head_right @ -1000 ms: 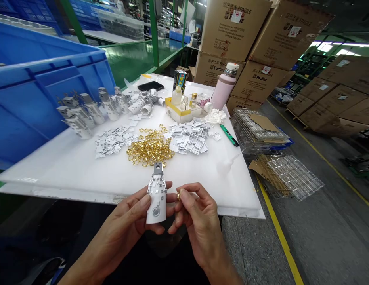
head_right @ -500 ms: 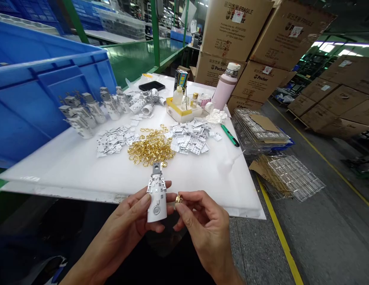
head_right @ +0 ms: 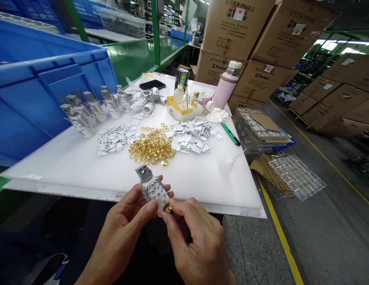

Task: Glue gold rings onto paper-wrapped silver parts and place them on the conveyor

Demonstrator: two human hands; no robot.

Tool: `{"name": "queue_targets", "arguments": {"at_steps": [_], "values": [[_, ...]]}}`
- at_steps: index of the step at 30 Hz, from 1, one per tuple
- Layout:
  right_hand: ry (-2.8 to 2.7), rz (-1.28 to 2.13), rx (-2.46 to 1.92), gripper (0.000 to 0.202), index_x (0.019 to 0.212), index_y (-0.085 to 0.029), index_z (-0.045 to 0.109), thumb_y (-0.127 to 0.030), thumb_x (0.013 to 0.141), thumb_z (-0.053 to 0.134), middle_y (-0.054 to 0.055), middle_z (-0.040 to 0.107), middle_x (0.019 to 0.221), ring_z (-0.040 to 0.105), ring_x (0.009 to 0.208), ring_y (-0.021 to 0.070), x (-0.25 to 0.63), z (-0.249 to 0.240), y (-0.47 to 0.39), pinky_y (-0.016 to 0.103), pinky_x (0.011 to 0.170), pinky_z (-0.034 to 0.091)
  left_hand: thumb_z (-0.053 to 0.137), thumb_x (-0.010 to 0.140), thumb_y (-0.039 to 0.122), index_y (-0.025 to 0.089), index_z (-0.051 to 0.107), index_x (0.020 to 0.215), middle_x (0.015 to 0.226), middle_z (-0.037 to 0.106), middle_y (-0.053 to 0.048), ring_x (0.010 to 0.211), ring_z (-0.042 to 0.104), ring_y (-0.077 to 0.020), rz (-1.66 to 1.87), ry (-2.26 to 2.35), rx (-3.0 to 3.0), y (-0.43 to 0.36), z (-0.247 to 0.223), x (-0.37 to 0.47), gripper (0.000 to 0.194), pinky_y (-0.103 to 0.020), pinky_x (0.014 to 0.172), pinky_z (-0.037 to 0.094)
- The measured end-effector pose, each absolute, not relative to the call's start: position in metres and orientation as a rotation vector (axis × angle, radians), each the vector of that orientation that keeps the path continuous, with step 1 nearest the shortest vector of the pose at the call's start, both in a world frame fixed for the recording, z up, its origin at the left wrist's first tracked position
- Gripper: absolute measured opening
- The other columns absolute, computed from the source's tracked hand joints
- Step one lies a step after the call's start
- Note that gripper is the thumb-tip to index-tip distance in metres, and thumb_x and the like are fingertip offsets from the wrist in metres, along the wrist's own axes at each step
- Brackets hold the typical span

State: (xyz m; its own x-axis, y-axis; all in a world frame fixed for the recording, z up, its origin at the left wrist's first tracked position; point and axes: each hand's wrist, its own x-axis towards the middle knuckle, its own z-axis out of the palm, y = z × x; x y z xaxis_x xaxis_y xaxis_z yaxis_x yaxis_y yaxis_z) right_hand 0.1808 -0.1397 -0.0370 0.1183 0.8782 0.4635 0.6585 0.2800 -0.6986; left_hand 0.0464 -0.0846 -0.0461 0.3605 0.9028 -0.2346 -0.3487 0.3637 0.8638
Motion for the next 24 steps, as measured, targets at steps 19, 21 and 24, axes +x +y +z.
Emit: {"name": "queue_targets", "arguments": {"at_steps": [19, 21, 24], "values": [[-1.533, 0.336, -1.424, 0.011, 0.095, -0.019, 0.064, -0.013, 0.087, 0.06, 0.001, 0.066, 0.077, 0.064, 0.069, 0.012, 0.1771, -0.0449, -0.1332, 0.019, 0.062, 0.052, 0.075, 0.077, 0.027, 0.024, 0.066, 0.103, 0.109, 0.075, -0.001, 0.105, 0.067, -0.0185, 1.067, 0.95, 0.8, -0.0925, -0.0539, 0.0517, 0.028, -0.022, 0.087, 0.053], [-1.537, 0.354, -1.424, 0.01, 0.094, -0.019, 0.064, -0.013, 0.087, 0.06, 0.001, 0.066, 0.077, 0.064, 0.068, 0.0114, 0.1779, -0.0453, -0.1315, 0.018, 0.061, 0.051, 0.074, 0.077, 0.026, 0.025, 0.066, 0.103, 0.108, 0.075, 0.0, 0.103, 0.067, -0.0171, 1.063, 0.936, 0.798, -0.0925, -0.0551, 0.0512, 0.027, -0.021, 0.086, 0.053], [-1.5, 0.4, -1.417, 0.008, 0.093, -0.019, 0.064, -0.014, 0.087, 0.061, 0.001, 0.066, 0.077, 0.065, 0.067, 0.0118, 0.1781, -0.0459, -0.1308, 0.018, 0.06, 0.052, 0.073, 0.078, 0.025, 0.025, 0.066, 0.103, 0.107, 0.075, 0.001, 0.101, 0.068, -0.0159, 1.073, 0.917, 0.791, -0.0934, -0.055, 0.0517, 0.025, -0.021, 0.086, 0.053]]}}
